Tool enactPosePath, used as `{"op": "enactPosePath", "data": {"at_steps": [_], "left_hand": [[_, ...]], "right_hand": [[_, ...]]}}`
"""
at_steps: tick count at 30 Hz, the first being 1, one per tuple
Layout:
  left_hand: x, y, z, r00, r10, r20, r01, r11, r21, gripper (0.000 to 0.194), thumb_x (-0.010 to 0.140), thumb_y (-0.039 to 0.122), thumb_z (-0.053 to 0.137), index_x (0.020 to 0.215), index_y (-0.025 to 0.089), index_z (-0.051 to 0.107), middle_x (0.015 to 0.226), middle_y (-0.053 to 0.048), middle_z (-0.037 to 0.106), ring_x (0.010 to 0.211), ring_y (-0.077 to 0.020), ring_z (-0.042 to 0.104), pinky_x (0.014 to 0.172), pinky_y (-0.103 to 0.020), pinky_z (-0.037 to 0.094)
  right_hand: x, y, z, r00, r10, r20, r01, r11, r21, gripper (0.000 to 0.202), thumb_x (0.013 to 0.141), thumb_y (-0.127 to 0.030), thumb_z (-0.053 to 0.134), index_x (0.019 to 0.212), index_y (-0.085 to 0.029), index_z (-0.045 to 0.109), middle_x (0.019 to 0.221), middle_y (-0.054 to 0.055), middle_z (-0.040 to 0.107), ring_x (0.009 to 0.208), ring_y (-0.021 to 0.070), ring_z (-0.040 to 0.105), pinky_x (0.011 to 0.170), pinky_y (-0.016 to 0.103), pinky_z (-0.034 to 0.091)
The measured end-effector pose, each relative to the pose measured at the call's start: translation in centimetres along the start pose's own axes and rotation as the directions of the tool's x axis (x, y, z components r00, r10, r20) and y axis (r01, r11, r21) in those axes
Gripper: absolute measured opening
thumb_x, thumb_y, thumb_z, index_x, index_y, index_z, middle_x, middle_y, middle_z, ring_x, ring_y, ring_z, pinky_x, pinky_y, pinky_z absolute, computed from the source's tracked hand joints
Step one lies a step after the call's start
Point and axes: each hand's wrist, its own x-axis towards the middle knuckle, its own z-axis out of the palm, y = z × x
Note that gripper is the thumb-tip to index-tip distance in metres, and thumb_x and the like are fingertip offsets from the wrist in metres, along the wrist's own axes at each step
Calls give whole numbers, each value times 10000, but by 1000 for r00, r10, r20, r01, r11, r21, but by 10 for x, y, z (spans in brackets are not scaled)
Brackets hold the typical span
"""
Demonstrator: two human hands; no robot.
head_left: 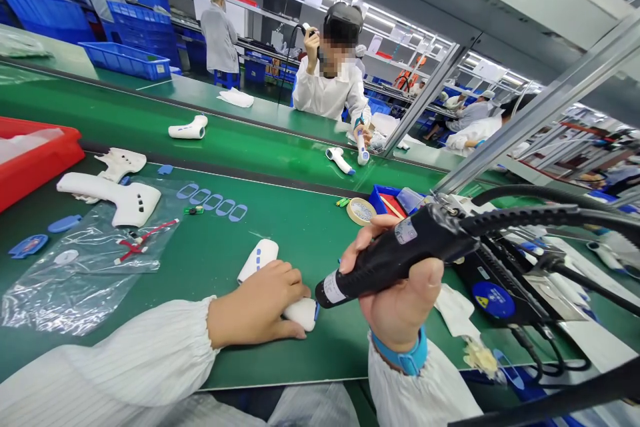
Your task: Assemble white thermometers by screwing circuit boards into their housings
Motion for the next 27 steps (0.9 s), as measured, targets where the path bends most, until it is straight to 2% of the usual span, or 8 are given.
{"op": "enactPosePath", "data": {"at_steps": [5, 12, 22, 25, 27], "left_hand": [[1, -3, 5, 1000, 20, -13, -20, 1000, 3, 397, 742, 464, 637, 1013, 178, 597, 869, -51, 576, 815, -221, 511, 724, -314, 336], [1, -4, 4, 999, 30, -20, -29, 1000, 7, 361, 748, 483, 621, 945, 183, 589, 858, -49, 572, 803, -222, 509, 707, -315, 339], [2, -2, 2, 999, 37, -13, -36, 998, 48, 381, 742, 474, 631, 971, 175, 577, 859, -52, 574, 800, -225, 510, 705, -313, 351], [1, -1, 3, 999, 37, -7, -37, 997, 62, 394, 742, 487, 621, 986, 181, 581, 876, -57, 569, 813, -232, 510, 714, -323, 356], [0, 1, 5, 999, 48, -13, -47, 994, 102, 430, 745, 510, 603, 1030, 189, 577, 883, -66, 561, 813, -241, 507, 714, -336, 362]], "right_hand": [[-2, 6, -1, 999, 28, 35, -28, 1000, -3, 449, 734, -616, 512, 970, -234, 540, 723, -23, 546, 468, 105, 560, 388, 232, 427], [-3, 14, 0, 993, 39, 109, -42, 999, 23, 473, 683, -646, 557, 870, -212, 541, 645, -20, 582, 445, 122, 565, 369, 235, 433], [-1, 17, 1, 981, 63, 184, -79, 994, 79, 489, 666, -649, 579, 865, -202, 559, 632, -17, 584, 422, 111, 559, 360, 215, 418], [-1, 6, -6, 979, 48, 199, -64, 995, 74, 479, 675, -648, 576, 908, -230, 545, 675, -27, 557, 446, 109, 561, 385, 233, 442], [0, -11, -18, 977, 17, 215, -13, 1000, -24, 488, 629, -637, 633, 937, -273, 528, 711, -36, 543, 487, 119, 575, 435, 269, 483]]}}
